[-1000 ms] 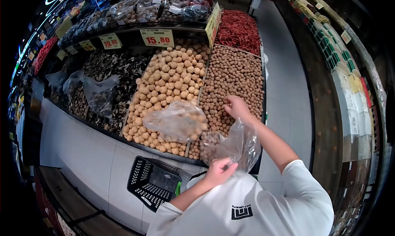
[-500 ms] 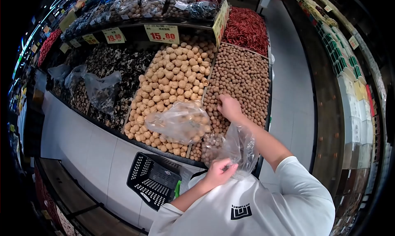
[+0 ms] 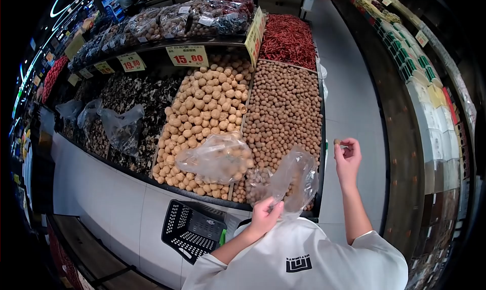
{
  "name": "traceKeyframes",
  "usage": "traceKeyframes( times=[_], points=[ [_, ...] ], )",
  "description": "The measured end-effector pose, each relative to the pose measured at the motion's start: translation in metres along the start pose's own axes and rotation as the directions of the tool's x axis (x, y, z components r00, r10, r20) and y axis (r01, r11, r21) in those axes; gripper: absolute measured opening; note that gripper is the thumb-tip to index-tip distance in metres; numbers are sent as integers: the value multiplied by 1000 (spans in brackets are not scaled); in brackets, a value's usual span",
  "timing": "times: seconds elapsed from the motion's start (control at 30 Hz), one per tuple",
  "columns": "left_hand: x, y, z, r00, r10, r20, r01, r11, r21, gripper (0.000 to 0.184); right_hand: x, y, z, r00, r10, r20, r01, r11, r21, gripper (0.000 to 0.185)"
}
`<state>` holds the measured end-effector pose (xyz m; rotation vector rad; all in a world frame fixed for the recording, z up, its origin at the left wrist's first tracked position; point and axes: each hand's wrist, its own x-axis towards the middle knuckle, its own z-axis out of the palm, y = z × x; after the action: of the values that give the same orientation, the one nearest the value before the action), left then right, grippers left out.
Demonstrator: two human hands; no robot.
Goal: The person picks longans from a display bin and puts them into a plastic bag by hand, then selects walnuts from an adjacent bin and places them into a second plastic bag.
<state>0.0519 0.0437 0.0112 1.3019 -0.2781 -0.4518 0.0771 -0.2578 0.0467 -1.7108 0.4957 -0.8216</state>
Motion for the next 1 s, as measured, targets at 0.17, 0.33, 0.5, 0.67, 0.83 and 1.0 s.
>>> traceKeyframes(
  times=[0.17,0.33,0.5,0.67,0.83,1.0],
  points=[
    [-3,-9,1,999,41,-2,-41,998,47,18,-70,-67,1,954,24,297,-39,998,45,19],
    [-5,-1,0,998,54,29,-56,996,62,19,-79,-61,-3,935,-49,351,59,998,-17,9],
    [-10,-6,0,995,90,34,-92,993,70,22,-19,-2,0,969,207,132,-211,977,24,12],
    [-12,-15,-3,987,80,138,-97,988,117,14,16,73,49,920,140,366,-29,956,-291,15],
    [-14,-1,-4,987,100,127,-119,981,154,13,11,63,126,542,-143,828,523,829,-199,30],
    [-15,6,-9,989,105,103,-122,978,170,14,-2,63,169,254,-117,960,717,689,-106,42]
  ],
)
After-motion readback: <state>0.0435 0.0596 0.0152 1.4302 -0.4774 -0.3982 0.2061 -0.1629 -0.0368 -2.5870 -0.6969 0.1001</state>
